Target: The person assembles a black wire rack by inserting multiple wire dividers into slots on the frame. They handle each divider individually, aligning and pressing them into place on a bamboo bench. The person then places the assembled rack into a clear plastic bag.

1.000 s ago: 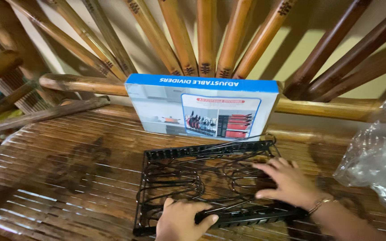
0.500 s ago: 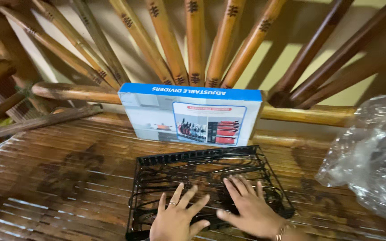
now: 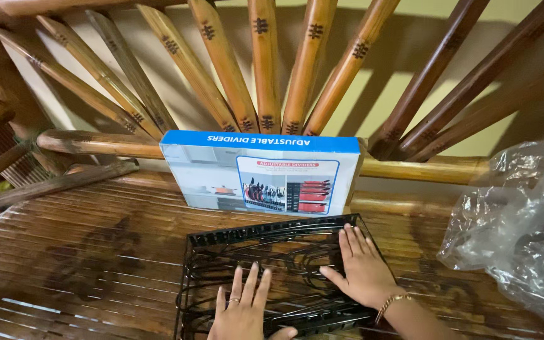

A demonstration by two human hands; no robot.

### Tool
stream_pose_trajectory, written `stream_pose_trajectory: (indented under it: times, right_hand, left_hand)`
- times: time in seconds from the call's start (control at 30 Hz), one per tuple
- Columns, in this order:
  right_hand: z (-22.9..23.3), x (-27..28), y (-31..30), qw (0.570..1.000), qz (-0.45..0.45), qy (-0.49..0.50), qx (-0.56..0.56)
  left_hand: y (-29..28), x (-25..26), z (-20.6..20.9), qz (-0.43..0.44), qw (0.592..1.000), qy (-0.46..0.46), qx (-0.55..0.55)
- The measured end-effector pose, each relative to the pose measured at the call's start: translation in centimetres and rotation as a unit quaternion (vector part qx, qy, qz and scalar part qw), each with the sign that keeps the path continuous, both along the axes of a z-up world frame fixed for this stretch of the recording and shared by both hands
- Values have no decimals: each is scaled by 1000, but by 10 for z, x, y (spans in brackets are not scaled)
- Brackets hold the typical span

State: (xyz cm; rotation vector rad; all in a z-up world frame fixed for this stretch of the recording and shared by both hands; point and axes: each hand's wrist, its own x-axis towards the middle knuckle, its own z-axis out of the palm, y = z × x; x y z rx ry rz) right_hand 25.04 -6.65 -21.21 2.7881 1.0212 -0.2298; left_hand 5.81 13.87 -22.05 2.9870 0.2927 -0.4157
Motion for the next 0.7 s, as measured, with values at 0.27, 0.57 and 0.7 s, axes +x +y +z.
stream_pose_trajectory:
  times: [0.27, 0.57, 0.7]
  right_hand:
    - [35, 2, 9, 990, -19, 71, -117]
    - [-65, 46, -92, 933, -225, -38, 277]
    - [-124, 73, -109, 927, -233, 24, 293]
  left_hand:
    - [2, 1, -4, 37, 997, 65, -29]
    - [55, -12, -45, 161, 725, -640, -197]
    - [135, -37, -104, 455, 856, -219, -113]
